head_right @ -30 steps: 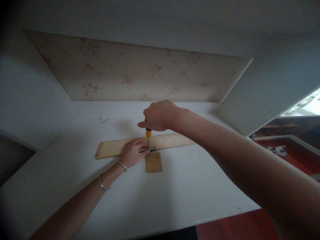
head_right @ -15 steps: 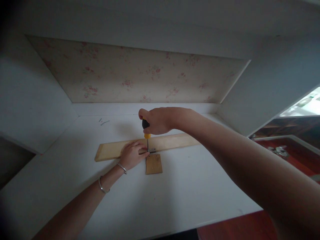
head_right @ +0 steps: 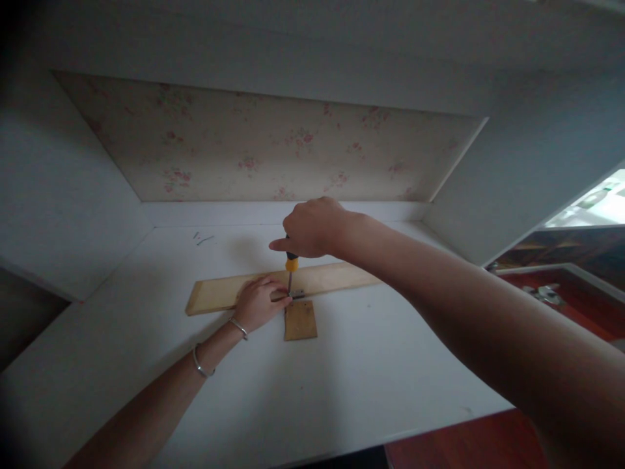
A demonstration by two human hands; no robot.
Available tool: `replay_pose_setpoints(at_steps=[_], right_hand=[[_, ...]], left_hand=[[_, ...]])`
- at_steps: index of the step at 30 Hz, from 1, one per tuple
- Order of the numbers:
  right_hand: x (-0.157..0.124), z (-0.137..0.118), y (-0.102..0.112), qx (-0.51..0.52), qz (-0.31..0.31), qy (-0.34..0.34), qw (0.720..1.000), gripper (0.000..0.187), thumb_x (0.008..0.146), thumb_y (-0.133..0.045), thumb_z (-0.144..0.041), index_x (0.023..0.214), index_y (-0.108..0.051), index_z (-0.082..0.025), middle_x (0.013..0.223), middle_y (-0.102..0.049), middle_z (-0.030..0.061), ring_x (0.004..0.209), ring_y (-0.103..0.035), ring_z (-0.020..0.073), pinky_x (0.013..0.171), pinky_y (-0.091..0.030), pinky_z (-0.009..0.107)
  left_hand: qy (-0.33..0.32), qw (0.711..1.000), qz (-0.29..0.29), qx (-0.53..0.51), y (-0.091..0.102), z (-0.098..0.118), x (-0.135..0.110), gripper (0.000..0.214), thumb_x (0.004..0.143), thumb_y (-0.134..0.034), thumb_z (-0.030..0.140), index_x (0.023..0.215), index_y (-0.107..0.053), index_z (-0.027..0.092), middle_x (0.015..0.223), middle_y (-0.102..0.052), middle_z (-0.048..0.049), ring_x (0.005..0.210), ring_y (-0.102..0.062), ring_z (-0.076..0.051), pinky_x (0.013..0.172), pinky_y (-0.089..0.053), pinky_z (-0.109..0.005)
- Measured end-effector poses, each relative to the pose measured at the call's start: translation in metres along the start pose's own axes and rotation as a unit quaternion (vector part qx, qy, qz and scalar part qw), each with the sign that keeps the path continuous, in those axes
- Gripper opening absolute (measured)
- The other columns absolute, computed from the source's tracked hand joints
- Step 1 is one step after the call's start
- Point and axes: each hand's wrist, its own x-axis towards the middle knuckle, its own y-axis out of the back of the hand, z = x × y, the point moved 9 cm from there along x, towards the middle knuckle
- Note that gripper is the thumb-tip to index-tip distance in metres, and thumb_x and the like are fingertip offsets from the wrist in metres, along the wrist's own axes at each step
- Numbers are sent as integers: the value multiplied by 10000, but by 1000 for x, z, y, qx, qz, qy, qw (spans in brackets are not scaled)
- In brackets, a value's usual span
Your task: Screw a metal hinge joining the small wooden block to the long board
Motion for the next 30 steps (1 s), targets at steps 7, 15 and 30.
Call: replay_pose_setpoints(at_steps=[7, 15, 30], right_hand=[[-1, -5, -1, 13, -13, 18, 1000, 562, 837, -354, -633, 1040, -595, -169, 890, -659, 154, 796, -623, 284, 617, -389, 337], [-4, -20, -5, 84, -60, 86, 991, 544, 796, -504, -555, 1211, -480, -204, 974, -659, 115, 766, -615, 231, 599, -392, 302], [-1, -5, 3, 12, 28, 16, 999, 653, 815, -307, -707, 1038, -599, -167, 926, -664, 168, 844, -619, 313, 641, -394, 355]], left_hand=[[2, 1000, -5, -1, -2, -1, 0, 171, 756, -654, 394, 860, -694, 264, 953, -666, -1, 928, -584, -198, 865, -409, -347], [-4, 1000, -7, -9, -2, -1, 0, 163, 760, -652, 392, 857, -686, 266, 940, -661, 16, 914, -588, -188, 842, -419, -337], [6, 1000, -5, -2, 3, 1, 0, 160, 755, -656, 388, 849, -698, 265, 950, -663, -3, 943, -585, -201, 881, -424, -344]])
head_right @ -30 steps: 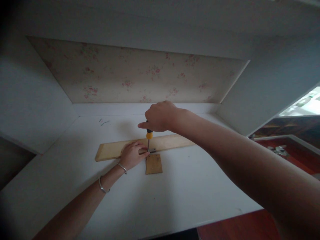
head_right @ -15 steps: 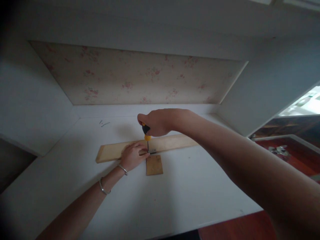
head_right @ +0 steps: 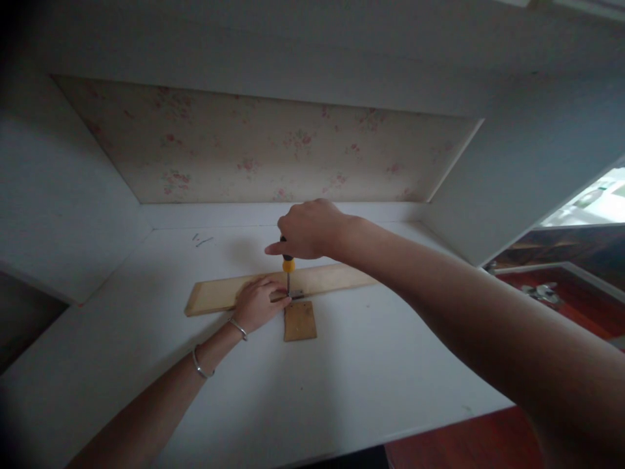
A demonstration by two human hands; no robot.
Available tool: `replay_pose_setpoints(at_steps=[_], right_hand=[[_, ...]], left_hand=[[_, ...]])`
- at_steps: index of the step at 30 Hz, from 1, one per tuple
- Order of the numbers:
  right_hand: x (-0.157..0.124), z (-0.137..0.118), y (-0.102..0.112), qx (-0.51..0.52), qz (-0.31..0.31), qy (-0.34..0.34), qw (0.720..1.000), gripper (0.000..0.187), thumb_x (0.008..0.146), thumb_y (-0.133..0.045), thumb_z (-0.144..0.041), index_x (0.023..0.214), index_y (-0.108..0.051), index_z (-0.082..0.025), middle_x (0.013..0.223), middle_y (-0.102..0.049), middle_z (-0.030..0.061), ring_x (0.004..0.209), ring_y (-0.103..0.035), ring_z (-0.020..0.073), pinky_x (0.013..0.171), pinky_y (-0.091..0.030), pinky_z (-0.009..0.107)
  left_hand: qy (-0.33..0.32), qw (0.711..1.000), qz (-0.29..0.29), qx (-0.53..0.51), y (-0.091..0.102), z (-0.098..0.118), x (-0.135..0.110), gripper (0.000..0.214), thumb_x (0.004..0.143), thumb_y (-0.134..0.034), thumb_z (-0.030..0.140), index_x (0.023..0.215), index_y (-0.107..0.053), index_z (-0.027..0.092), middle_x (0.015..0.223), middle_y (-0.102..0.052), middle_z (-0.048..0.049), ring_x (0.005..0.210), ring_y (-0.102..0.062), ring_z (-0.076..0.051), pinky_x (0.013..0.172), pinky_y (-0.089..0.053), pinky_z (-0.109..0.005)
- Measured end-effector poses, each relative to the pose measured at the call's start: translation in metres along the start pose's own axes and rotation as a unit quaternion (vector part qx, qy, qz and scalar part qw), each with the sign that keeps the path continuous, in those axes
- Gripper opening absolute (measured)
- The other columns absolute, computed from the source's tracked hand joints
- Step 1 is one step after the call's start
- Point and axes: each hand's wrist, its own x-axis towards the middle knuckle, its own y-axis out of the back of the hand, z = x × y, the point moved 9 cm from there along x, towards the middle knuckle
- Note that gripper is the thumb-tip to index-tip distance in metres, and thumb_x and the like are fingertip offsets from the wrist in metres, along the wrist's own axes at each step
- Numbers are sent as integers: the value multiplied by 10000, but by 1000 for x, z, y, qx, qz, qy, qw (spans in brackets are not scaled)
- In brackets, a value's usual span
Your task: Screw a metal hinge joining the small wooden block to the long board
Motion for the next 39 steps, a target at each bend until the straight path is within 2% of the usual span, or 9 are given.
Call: replay_pose_setpoints(at_steps=[4, 9, 15, 19, 24, 28, 30, 34, 39], right_hand=[[-3, -11, -3, 98, -20, 71, 993, 609, 831, -395, -626, 1287, -412, -223, 980, -669, 107, 780, -623, 231, 598, -384, 291], [-3, -1, 2, -17, 1, -4, 1000, 626, 823, -319, -690, 963, -620, -159, 872, -664, 168, 803, -623, 295, 627, -377, 335], [-8, -10, -3, 84, -22, 72, 994, 549, 823, -424, -626, 1231, -475, -261, 1010, -664, 90, 799, -610, 216, 599, -358, 271], [-9, 0, -3, 41, -17, 49, 998, 459, 830, -446, -574, 1134, -552, -247, 929, -671, 97, 747, -610, 218, 578, -350, 273], [-9, 8, -1, -26, -1, -11, 1000, 638, 822, -308, -703, 958, -636, -173, 878, -667, 160, 807, -624, 299, 637, -384, 343], [-13, -2, -6, 77, -28, 53, 995, 490, 871, -385, -556, 1217, -495, -227, 1023, -661, 110, 837, -621, 230, 641, -387, 299], [-15, -5, -8, 101, -46, 77, 991, 459, 866, -427, -510, 1237, -463, -241, 1023, -663, 92, 804, -619, 205, 618, -377, 278], [-12, 5, -2, 5, -14, 3, 1000, 577, 835, -339, -664, 1003, -594, -175, 883, -667, 150, 767, -621, 267, 603, -361, 313], [-11, -9, -3, 90, -21, 63, 994, 507, 877, -373, -544, 1264, -427, -220, 1004, -665, 107, 806, -620, 221, 611, -365, 284]], left_hand=[[0, 1000, -1, 2, 0, 0, 0, 175, 751, -661, 388, 866, -699, 262, 956, -661, -2, 936, -588, -195, 881, -424, -343], [2, 1000, -7, -2, -2, -1, 1, 168, 762, -648, 386, 862, -695, 259, 968, -666, -6, 933, -592, -196, 875, -417, -347], [-4, 1000, -5, -4, -3, -2, 1, 173, 759, -651, 388, 858, -693, 253, 953, -664, -2, 932, -588, -197, 856, -425, -334], [-3, 1000, -3, -1, -3, -2, 0, 171, 762, -649, 387, 861, -695, 256, 960, -664, -5, 928, -593, -195, 857, -427, -337], [-6, 1000, -4, -4, -1, 0, 0, 156, 765, -648, 379, 855, -693, 260, 962, -663, 8, 919, -600, -186, 853, -435, -338], [3, 1000, -4, -4, -1, -2, 0, 158, 765, -646, 383, 851, -697, 261, 961, -663, 1, 924, -599, -187, 849, -439, -331], [2, 1000, -4, -6, -1, -2, 0, 157, 762, -650, 378, 856, -699, 263, 966, -662, 0, 921, -599, -185, 853, -438, -330], [-1, 1000, -2, -9, -2, -2, 0, 155, 763, -650, 374, 857, -699, 260, 960, -664, 2, 927, -595, -186, 866, -430, -334], [3, 1000, -3, -3, -1, -2, 1, 163, 758, -656, 370, 864, -701, 255, 949, -667, -7, 938, -592, -189, 876, -428, -331]])
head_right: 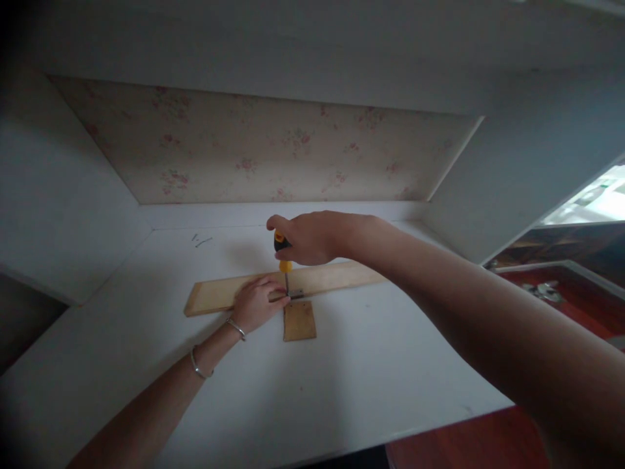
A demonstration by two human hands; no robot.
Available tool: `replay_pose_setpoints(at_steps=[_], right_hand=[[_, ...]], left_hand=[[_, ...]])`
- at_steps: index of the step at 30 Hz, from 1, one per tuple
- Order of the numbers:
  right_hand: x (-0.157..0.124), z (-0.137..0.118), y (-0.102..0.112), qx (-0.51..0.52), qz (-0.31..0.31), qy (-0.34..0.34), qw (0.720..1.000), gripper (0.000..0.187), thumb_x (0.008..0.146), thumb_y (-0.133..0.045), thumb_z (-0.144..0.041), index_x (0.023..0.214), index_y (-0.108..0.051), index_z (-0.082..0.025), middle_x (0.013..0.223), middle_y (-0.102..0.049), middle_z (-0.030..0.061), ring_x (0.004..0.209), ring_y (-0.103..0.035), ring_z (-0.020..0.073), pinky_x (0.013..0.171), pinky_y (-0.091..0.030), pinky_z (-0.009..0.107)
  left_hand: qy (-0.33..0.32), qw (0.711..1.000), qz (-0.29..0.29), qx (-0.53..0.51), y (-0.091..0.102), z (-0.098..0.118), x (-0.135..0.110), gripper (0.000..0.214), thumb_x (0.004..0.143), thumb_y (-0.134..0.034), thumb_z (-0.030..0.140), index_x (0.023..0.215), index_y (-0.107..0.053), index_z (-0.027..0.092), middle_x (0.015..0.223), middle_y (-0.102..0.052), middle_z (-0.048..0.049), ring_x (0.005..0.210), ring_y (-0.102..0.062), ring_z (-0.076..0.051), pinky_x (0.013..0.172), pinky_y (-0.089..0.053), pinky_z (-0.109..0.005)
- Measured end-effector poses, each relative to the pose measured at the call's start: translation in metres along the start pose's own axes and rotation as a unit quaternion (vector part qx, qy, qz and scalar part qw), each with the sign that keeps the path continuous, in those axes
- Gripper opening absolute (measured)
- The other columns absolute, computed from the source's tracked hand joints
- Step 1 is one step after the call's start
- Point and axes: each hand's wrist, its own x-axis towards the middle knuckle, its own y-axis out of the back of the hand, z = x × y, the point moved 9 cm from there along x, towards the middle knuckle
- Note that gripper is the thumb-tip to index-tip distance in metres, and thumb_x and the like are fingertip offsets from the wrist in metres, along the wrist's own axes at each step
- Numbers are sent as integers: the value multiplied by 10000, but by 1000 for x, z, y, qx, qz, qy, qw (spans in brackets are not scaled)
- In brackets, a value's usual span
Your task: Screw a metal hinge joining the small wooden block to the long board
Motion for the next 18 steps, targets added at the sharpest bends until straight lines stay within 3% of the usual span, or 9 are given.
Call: replay_pose_setpoints(at_steps=[2, 6, 11, 16, 18], right_hand=[[1, -2, 0, -6, -5, 4, 1000, 491, 867, -406, -534, 1244, -445, -223, 992, -667, 106, 793, -619, 217, 610, -366, 281], [4, 5, 9, -109, 19, -70, 991, 626, 799, -360, -711, 980, -611, -166, 918, -665, 170, 849, -617, 303, 649, -373, 337], [4, -10, 9, -52, 8, -4, 999, 484, 864, -383, -565, 1196, -493, -230, 1006, -662, 111, 810, -627, 256, 592, -362, 298], [4, -11, 13, -126, 14, -34, 991, 555, 867, -319, -614, 1027, -603, -166, 912, -660, 174, 843, -623, 320, 631, -387, 353], [4, -14, 14, -124, 9, -41, 991, 567, 881, -294, -599, 1090, -584, -159, 933, -659, 180, 863, -621, 329, 648, -396, 372]], left_hand=[[0, 1000, -1, 0, 0, 0, 0, 166, 760, -652, 378, 860, -699, 254, 949, -668, -10, 937, -594, -193, 863, -432, -331], [-9, 1000, 5, -5, 0, 2, 0, 156, 768, -643, 379, 850, -691, 255, 951, -669, -2, 929, -597, -193, 859, -426, -342], [-10, 1000, 6, -5, 0, 1, 1, 161, 762, -651, 374, 857, -690, 249, 952, -665, -8, 943, -585, -195, 870, -419, -337], [-11, 1000, 0, -10, 0, 2, 1, 153, 771, -643, 367, 855, -692, 248, 958, -667, -10, 944, -584, -193, 876, -416, -332], [-11, 1000, 1, -9, 0, 2, 1, 154, 771, -643, 370, 848, -693, 246, 945, -667, -11, 941, -584, -196, 873, -415, -338]])
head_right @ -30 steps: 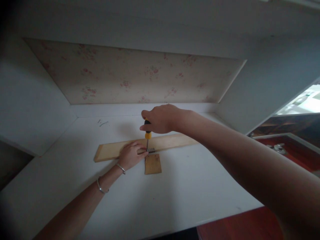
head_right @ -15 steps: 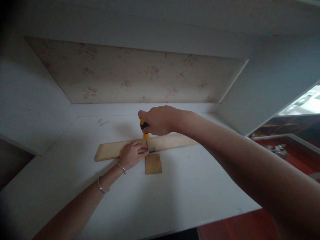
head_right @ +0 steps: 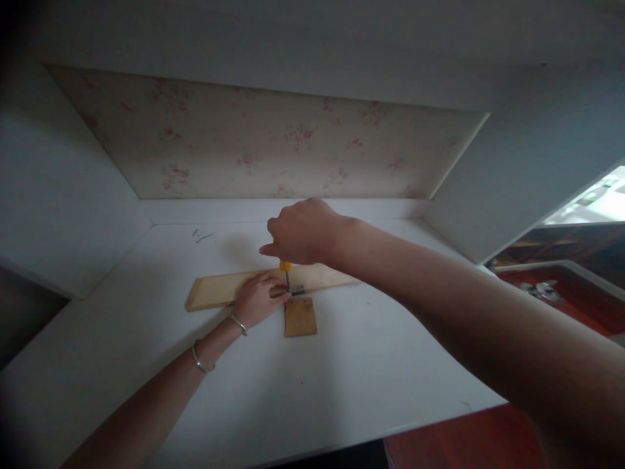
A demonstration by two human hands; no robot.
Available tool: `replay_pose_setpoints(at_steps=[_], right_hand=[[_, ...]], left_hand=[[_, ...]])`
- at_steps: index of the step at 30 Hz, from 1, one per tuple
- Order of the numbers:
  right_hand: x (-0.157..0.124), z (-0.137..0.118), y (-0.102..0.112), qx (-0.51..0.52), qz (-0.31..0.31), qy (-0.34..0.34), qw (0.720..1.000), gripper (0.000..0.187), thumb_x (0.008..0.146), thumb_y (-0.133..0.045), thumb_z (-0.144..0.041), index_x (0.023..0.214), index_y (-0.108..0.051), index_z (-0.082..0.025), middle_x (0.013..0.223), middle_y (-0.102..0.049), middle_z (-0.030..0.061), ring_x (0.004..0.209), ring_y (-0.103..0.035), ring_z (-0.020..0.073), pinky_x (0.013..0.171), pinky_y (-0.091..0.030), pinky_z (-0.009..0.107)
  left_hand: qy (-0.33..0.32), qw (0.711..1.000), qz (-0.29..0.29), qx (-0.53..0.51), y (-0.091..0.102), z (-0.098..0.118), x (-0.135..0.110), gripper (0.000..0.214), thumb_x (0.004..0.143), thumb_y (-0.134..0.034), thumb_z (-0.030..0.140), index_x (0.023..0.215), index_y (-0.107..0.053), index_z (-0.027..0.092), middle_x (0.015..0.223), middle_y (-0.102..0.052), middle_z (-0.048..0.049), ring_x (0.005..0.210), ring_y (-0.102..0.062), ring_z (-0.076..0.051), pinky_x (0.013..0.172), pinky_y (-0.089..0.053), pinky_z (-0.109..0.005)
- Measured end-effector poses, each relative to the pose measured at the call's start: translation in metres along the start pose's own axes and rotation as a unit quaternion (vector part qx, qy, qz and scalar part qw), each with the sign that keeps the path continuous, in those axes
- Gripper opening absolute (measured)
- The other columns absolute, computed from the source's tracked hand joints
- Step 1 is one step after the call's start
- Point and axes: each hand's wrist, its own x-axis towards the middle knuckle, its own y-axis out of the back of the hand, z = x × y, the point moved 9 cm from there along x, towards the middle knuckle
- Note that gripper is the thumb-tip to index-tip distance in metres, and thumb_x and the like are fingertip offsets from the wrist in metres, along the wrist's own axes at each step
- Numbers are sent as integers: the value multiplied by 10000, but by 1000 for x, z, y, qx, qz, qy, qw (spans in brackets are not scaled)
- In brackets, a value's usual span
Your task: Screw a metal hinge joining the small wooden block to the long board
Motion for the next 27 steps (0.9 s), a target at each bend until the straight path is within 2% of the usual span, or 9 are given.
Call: replay_pose_setpoints(at_steps=[4, 9, 11, 14, 16, 19, 21, 24, 27], right_hand=[[-3, -8, -8, 56, -55, 32, 996, 518, 856, -422, -530, 1269, -456, -219, 1002, -662, 134, 800, -631, 272, 611, -402, 335], [-2, 3, -4, 1, -27, -20, 999, 599, 859, -321, -625, 1060, -600, -134, 947, -653, 191, 893, -610, 321, 684, -409, 383], [-3, 4, -7, 23, -51, -28, 998, 614, 849, -344, -629, 1164, -540, -140, 956, -656, 176, 869, -616, 305, 677, -411, 374], [-4, -2, -13, 60, -86, 7, 994, 572, 833, -449, -553, 1283, -426, -201, 985, -661, 132, 806, -622, 258, 644, -412, 338], [-2, -2, -11, 43, -72, 13, 996, 515, 845, -435, -538, 1231, -481, -202, 992, -656, 142, 828, -619, 269, 656, -415, 349], [1, 8, -7, 8, -48, -35, 998, 570, 850, -363, -606, 1154, -548, -161, 980, -649, 180, 872, -614, 318, 682, -417, 395], [1, 11, -12, 30, -70, -44, 996, 575, 840, -413, -582, 1237, -487, -173, 983, -654, 165, 837, -624, 298, 665, -418, 378], [0, 6, -19, 66, -104, -4, 992, 547, 823, -513, -432, 1317, -398, -226, 976, -663, 118, 756, -628, 247, 619, -412, 334], [2, 9, -14, 22, -72, -11, 997, 478, 841, -457, -494, 1207, -523, -194, 966, -656, 150, 831, -623, 295, 654, -421, 375]], left_hand=[[-2, 1000, 0, -1, 0, 0, 0, 162, 766, -651, 367, 857, -691, 240, 937, -662, -11, 927, -582, -196, 863, -421, -331], [-1, 1000, -4, 3, 0, 0, 0, 160, 769, -650, 376, 849, -692, 244, 937, -660, -9, 931, -580, -197, 855, -423, -328], [-1, 1000, -4, 5, -1, 0, 0, 164, 771, -647, 381, 852, -693, 246, 940, -659, -7, 939, -578, -198, 848, -426, -329], [1, 1000, -4, 6, -1, -1, 0, 169, 768, -650, 382, 857, -692, 245, 951, -660, -10, 946, -578, -201, 855, -424, -332], [5, 1000, -3, 7, 0, -1, 0, 171, 767, -651, 385, 860, -692, 247, 957, -661, -12, 948, -580, -203, 854, -425, -332], [3, 1000, 1, 9, 1, 0, 0, 162, 767, -652, 387, 853, -691, 255, 957, -660, -6, 954, -582, -198, 858, -422, -331], [4, 1000, 2, 12, 2, 0, -1, 163, 762, -657, 388, 846, -691, 252, 962, -659, -8, 956, -582, -196, 862, -421, -329], [9, 1000, -1, 13, 0, -2, -1, 172, 761, -656, 394, 845, -693, 248, 957, -660, -12, 941, -584, -194, 859, -422, -325], [3, 1000, -1, 11, 0, -2, -1, 174, 768, -649, 397, 845, -692, 247, 947, -663, -9, 930, -585, -192, 869, -418, -327]])
